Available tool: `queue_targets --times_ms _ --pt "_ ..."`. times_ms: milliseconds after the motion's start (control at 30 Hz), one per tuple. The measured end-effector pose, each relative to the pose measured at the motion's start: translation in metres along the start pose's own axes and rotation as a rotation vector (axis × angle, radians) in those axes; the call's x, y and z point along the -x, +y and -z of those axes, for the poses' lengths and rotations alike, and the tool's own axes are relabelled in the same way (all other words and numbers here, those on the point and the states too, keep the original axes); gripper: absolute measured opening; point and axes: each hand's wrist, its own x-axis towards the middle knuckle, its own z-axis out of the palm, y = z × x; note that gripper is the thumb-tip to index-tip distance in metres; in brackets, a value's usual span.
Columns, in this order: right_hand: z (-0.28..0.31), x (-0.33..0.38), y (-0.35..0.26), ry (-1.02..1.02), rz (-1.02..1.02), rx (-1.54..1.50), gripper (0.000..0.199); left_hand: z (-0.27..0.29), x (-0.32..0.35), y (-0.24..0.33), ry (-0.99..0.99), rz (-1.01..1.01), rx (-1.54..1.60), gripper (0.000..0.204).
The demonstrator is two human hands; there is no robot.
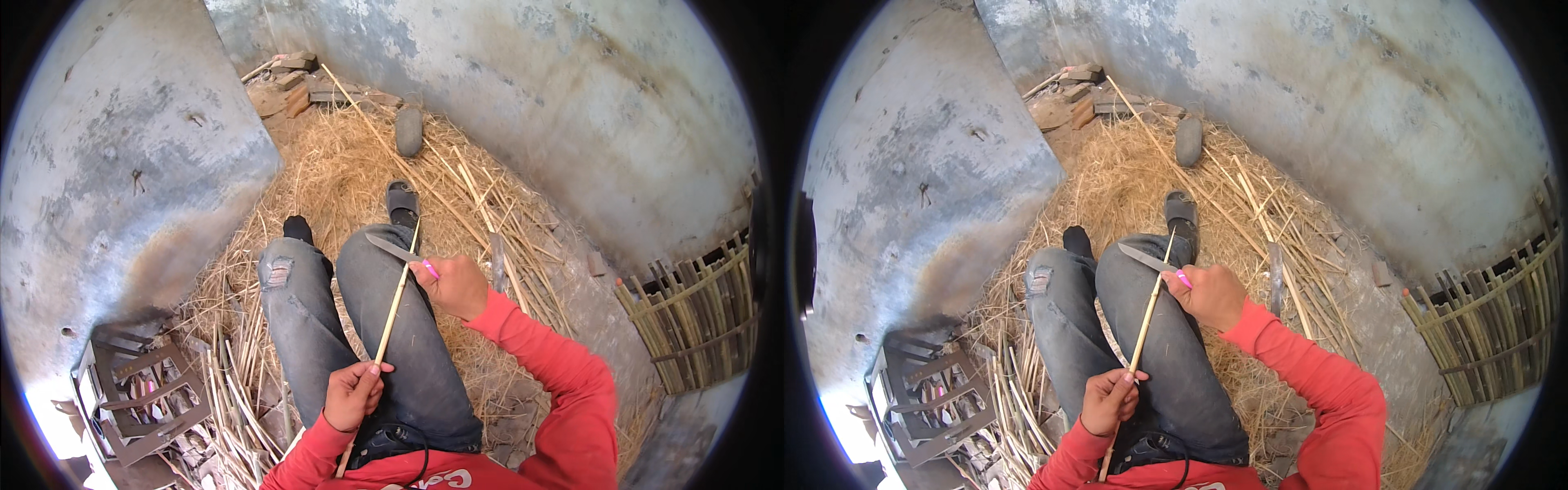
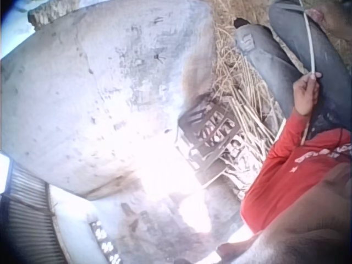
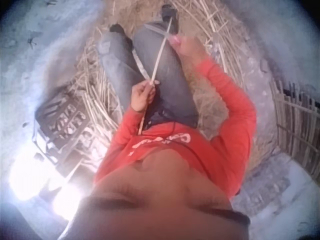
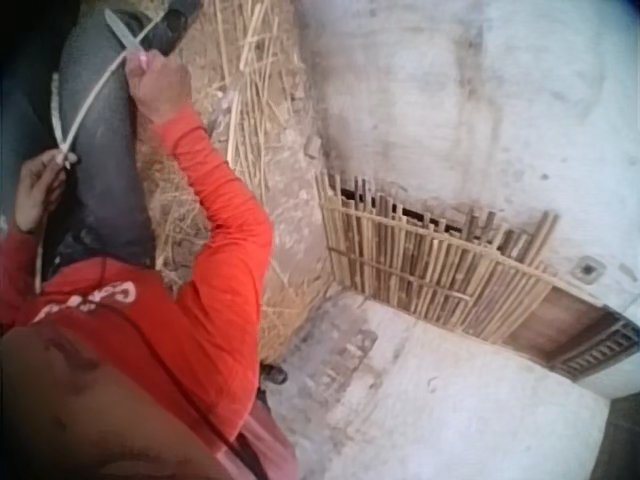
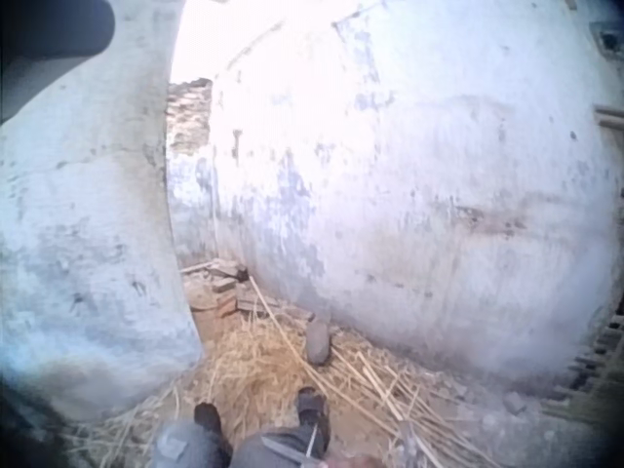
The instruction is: The person shaves bamboo strips using a large blade and a small handheld knife while sitting on a straw-covered floor. They pull the strips across the blades to smooth the surface and edges.
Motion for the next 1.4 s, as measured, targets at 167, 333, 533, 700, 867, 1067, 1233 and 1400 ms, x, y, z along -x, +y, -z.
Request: queue_targets --times_ms 167,333,533,700,867,1067,1233,1400 --pt "0.005 0.001 -0.006 -0.056 0.017 -0.004 0.057 0.004 0.003 -0.001 0.011 -0.002 -0.012 0.028" --pt "-0.006 0.015 -0.015 -0.102 0.097 -0.034 0.056 0.006 0.008 -0.001 0.014 0.026 0.004 0.028" --pt "-0.005 0.019 -0.025 -0.171 0.063 -0.074 0.056 0.009 0.007 0.005 -0.017 0.086 0.083 0.029" --pt "-0.008 0.021 -0.019 -0.107 0.096 0.010 0.057 0.012 0.003 0.015 -0.078 0.172 0.196 0.030" --pt "0.014 -0.005 -0.008 -0.046 0.087 0.053 0.054 0.019 0.013 0.009 -0.108 0.223 0.290 0.030" --pt "0.005 0.000 -0.009 -0.070 0.148 0.044 0.049 0.025 0.008 0.007 -0.158 0.272 0.377 0.030" --pt "0.004 0.008 -0.015 -0.116 0.089 -0.048 0.058 0.026 0.007 0.010 -0.164 0.295 0.407 0.028" --pt "0.003 0.027 -0.028 -0.211 0.147 0.038 0.058 0.041 0.001 0.000 -0.340 0.422 0.756 0.028"
